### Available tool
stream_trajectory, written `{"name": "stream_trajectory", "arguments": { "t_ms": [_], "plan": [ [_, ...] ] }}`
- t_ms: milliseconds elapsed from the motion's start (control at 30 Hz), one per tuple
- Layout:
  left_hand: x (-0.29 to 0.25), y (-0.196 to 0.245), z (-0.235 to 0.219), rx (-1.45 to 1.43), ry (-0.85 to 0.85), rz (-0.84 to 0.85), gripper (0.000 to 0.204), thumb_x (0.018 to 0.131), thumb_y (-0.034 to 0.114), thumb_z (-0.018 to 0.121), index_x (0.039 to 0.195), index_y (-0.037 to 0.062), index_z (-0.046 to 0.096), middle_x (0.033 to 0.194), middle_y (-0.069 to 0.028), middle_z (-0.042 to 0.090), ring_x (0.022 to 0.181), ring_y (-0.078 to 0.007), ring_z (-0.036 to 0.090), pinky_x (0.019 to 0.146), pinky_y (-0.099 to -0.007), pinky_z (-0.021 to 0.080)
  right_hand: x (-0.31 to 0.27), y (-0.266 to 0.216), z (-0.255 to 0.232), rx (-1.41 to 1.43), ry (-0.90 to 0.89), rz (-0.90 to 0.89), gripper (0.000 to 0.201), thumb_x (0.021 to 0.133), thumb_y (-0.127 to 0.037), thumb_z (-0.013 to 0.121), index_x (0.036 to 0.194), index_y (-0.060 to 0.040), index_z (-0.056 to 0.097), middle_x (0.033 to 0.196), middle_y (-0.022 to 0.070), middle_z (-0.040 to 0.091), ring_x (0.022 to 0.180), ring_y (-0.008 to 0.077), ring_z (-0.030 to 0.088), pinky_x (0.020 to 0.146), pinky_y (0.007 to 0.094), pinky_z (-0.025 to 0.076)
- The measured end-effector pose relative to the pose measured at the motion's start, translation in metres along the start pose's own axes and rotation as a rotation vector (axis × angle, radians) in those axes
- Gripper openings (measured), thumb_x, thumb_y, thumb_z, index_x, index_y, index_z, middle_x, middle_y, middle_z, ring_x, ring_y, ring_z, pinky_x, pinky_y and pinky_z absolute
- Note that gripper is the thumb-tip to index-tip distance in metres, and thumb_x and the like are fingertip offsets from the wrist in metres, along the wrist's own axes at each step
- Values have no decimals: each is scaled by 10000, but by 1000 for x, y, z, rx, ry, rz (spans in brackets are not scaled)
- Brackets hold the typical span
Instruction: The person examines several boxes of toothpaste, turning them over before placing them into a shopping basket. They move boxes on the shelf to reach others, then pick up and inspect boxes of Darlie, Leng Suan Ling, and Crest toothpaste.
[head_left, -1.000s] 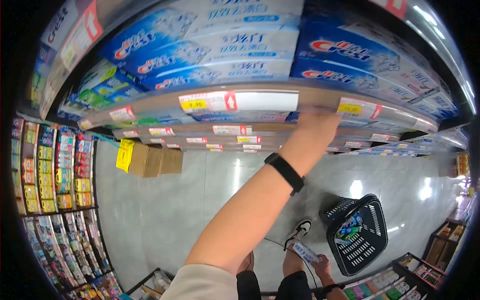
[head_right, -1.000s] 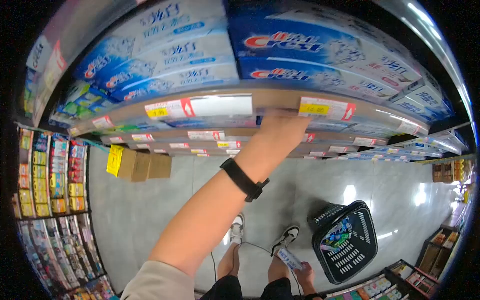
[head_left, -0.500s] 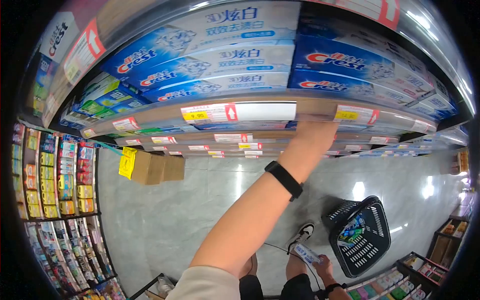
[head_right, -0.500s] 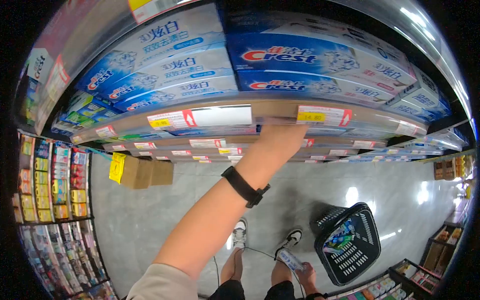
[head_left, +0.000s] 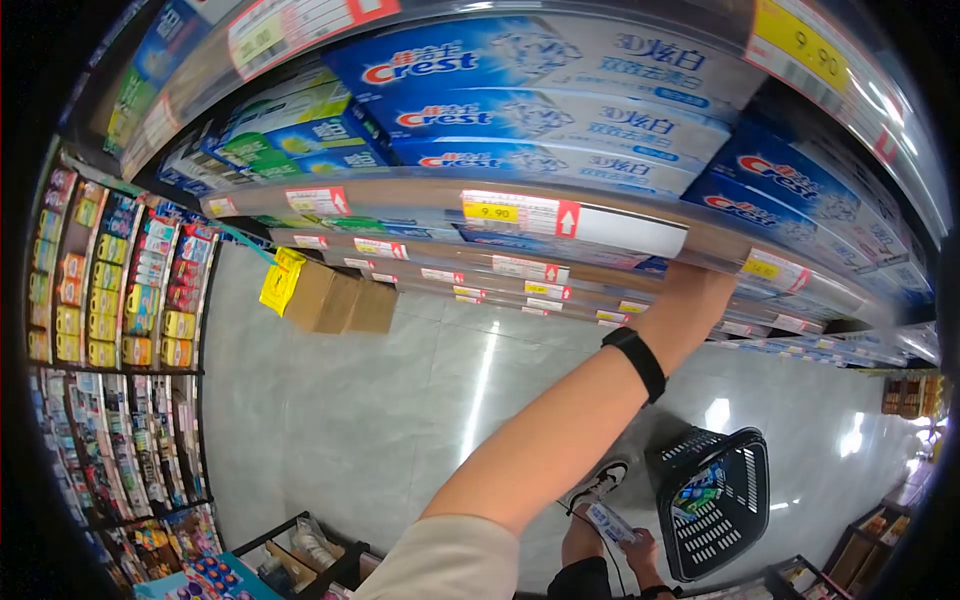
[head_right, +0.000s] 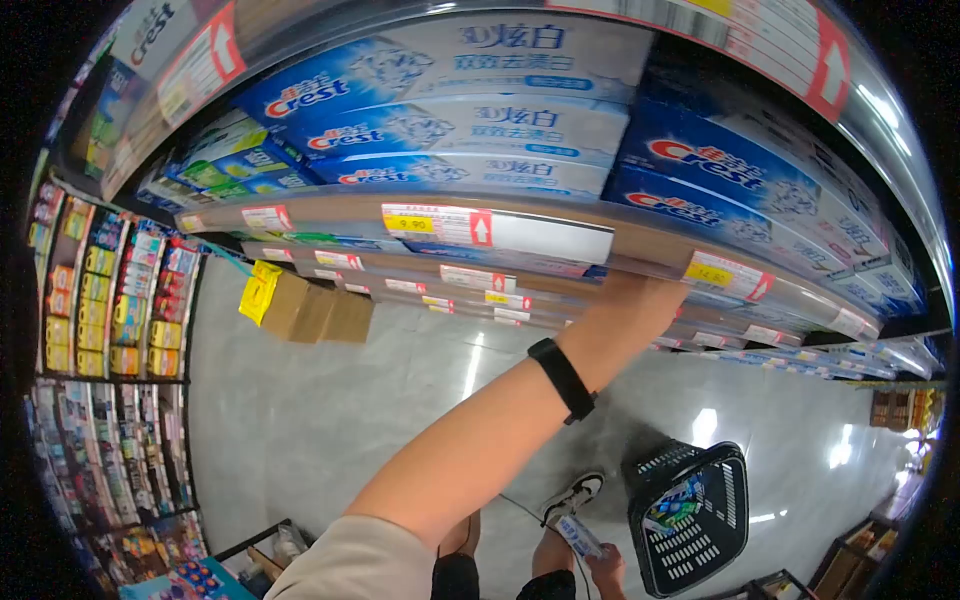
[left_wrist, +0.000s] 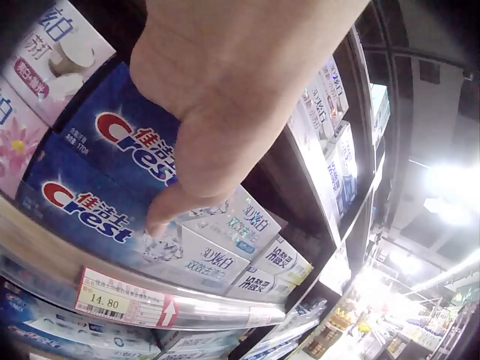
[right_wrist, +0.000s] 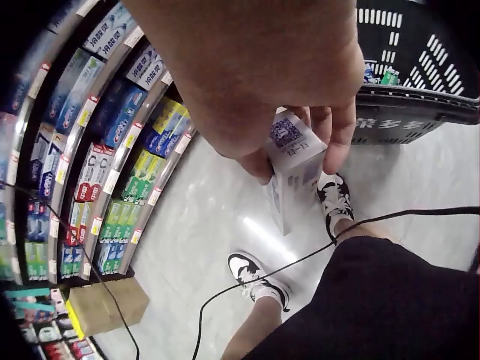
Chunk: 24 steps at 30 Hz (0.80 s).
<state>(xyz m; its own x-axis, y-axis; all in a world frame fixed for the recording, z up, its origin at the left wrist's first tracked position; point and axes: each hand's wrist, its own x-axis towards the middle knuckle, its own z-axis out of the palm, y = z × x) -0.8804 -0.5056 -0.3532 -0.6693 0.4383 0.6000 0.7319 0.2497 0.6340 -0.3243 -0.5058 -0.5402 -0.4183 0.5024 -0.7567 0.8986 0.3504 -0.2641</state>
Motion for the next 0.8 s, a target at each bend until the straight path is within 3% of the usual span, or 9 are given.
{"name": "stream_trajectory", "arguments": {
  "t_ms": [100, 200, 300, 433, 533, 567, 633, 700, 800],
  "plan": [
    [-2, 1, -3, 75, 32, 35, 297, 855, 75, 651, 1135, 0, 718, 1288, -234, 621, 1256, -443, 549, 1055, -541, 446, 3, 1, -3, 42, -43, 115, 569, 700, -227, 851, 1204, -34, 672, 1054, 211, 742, 990, 354, 723, 868, 432, 559],
    [-5, 4, -3, 163, 19, 40, 310, 868, 79, 635, 1157, 4, 719, 1303, -240, 614, 1266, -453, 538, 1071, -550, 434, 9, 20, 8, -5, 47, -65, 596, 691, -257, 854, 1218, -53, 664, 962, 186, 746, 828, 305, 736, 768, 410, 577],
    [-3, 4, 5, 188, 95, 59, 287, 879, 92, 621, 1131, 8, 729, 1283, -244, 626, 1246, -451, 554, 1061, -559, 437, 13, 30, 14, 57, 37, -23, 584, 700, -240, 851, 1220, -52, 664, 961, 185, 747, 809, 294, 734, 752, 407, 580],
    [-5, 0, 2, 97, 140, 86, 189, 886, 123, 619, 1017, 32, 722, 1115, -224, 685, 1088, -417, 645, 956, -540, 496, 9, 24, 12, 73, -22, -31, 560, 717, -236, 848, 1214, -48, 672, 1039, 198, 743, 935, 332, 719, 837, 430, 564],
    [-5, 2, -36, 177, -427, 9, 72, 884, 135, 628, 863, 69, 650, 868, -170, 686, 851, -368, 691, 775, -493, 535, 0, -10, 7, -19, -27, -2, 565, 739, -315, 853, 1212, -59, 680, 1088, 207, 735, 1047, 347, 706, 909, 423, 553],
    [-10, -1, -34, 143, -231, 149, 95, 894, 157, 618, 873, 75, 662, 895, -173, 703, 883, -338, 704, 771, -488, 537, -4, -12, 5, 22, -34, 25, 559, 759, -334, 834, 1235, -90, 671, 1136, 199, 726, 1088, 368, 689, 943, 444, 538],
    [20, 12, -45, 370, -713, -34, 220, 905, 178, 589, 1051, 62, 707, 1117, -183, 726, 1049, -315, 713, 881, -485, 549, -9, -13, 6, -36, -23, 82, 567, 778, -315, 817, 1279, -115, 642, 1176, 199, 718, 1118, 373, 676, 955, 458, 533],
    [20, -1, -32, 543, -559, 124, 324, 886, 163, 582, 1177, 81, 700, 1204, -177, 711, 1130, -330, 685, 943, -496, 540, -9, -17, 0, 89, -8, 66, 535, 795, -308, 804, 1266, -106, 651, 1192, 196, 717, 1121, 361, 681, 946, 445, 537],
    [21, -9, -28, 566, -488, 139, 402, 876, 160, 573, 1262, 100, 667, 1254, -165, 695, 1179, -336, 657, 962, -492, 537, -6, -13, 14, 143, -10, 67, 525, 802, -310, 798, 1261, -98, 654, 1184, 192, 721, 1104, 361, 688, 935, 430, 540]
  ]
}}
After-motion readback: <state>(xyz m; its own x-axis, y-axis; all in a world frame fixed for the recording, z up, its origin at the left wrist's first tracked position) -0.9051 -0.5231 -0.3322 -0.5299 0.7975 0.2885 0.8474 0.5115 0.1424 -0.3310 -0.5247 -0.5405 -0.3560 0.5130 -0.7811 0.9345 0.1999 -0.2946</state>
